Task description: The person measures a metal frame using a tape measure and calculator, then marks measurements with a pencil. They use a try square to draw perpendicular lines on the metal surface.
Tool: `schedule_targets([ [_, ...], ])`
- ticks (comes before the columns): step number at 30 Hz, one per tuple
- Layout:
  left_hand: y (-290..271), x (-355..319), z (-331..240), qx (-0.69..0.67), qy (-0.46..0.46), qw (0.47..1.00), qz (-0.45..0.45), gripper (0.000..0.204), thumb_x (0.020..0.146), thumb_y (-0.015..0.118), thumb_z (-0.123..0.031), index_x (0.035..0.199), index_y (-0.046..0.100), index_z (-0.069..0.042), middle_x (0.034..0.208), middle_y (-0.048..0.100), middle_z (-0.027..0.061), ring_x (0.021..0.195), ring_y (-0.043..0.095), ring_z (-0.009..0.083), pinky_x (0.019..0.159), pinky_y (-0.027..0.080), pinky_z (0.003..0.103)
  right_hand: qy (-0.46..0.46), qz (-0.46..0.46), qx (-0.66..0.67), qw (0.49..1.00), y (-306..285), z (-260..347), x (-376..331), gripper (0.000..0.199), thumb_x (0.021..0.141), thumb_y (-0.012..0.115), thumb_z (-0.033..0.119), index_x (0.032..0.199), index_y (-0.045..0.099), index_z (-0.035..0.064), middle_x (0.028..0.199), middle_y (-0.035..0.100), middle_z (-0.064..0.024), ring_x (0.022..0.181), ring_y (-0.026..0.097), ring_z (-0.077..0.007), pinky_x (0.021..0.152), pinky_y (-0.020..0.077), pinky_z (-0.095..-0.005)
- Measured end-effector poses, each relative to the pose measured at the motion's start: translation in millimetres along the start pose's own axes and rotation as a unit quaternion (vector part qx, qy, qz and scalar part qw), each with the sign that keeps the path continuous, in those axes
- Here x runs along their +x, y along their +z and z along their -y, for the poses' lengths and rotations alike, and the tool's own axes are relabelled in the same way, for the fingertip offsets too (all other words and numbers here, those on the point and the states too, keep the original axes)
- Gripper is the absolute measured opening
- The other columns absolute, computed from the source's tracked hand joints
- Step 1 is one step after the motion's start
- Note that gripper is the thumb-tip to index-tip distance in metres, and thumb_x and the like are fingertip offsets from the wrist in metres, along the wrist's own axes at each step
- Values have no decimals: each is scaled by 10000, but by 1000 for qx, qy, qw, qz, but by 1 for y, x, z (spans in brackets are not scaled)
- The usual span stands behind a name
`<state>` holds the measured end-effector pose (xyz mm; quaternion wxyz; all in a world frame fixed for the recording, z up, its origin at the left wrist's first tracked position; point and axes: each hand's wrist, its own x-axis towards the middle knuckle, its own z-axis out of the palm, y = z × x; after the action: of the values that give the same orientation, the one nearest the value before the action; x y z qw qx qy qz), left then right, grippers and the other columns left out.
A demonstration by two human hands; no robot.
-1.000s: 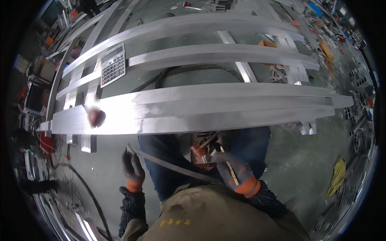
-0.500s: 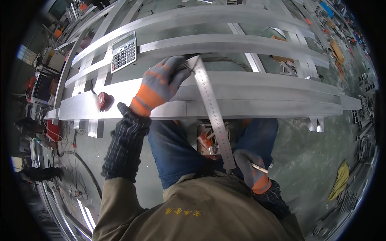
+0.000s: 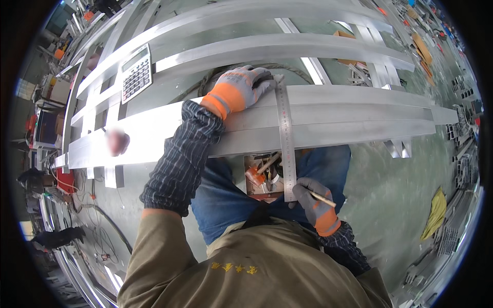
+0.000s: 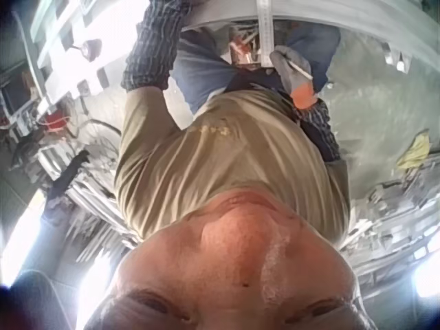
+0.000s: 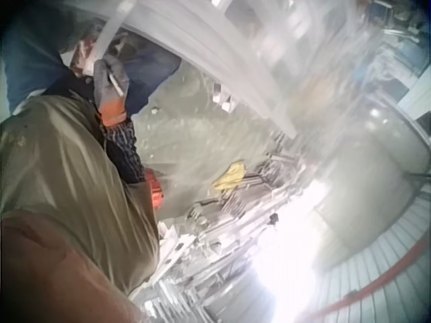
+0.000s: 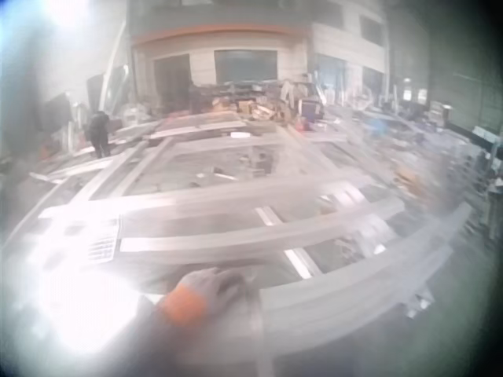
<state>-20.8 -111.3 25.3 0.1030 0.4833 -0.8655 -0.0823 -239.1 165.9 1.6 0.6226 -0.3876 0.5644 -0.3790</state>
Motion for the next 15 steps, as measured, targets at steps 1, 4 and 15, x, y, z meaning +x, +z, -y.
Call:
schedule_targets([
  [1, 3, -4, -2, 1, 5, 1000, -8, 500, 998, 621, -478, 1367, 651, -142, 1168, 706, 190, 1120, 663, 379, 1014, 520, 448, 8, -6, 4, 1000, 0, 0, -2, 277, 1010, 590, 120, 1170, 628, -103, 899, 724, -140, 744, 681, -172, 697, 555, -313],
  [4, 5, -8, -2, -5, 14, 1000, -16, 477, 993, 637, -442, 1357, 660, -135, 1150, 708, 199, 1105, 658, 382, 1003, 519, 447, 22, -20, 13, 999, 0, 3, -5, 257, 1002, 592, 99, 1159, 630, -100, 894, 724, -138, 755, 685, -168, 711, 558, -308],
  [15, 5, -5, 2, -6, 5, 1000, 6, 492, 1007, 576, -514, 1334, 681, -163, 1196, 699, 188, 1125, 663, 386, 995, 528, 463, -144, -57, -168, 973, -13, 8, -3, 223, 1002, 611, 66, 1200, 657, -25, 897, 712, -113, 765, 685, -150, 688, 558, -298],
])
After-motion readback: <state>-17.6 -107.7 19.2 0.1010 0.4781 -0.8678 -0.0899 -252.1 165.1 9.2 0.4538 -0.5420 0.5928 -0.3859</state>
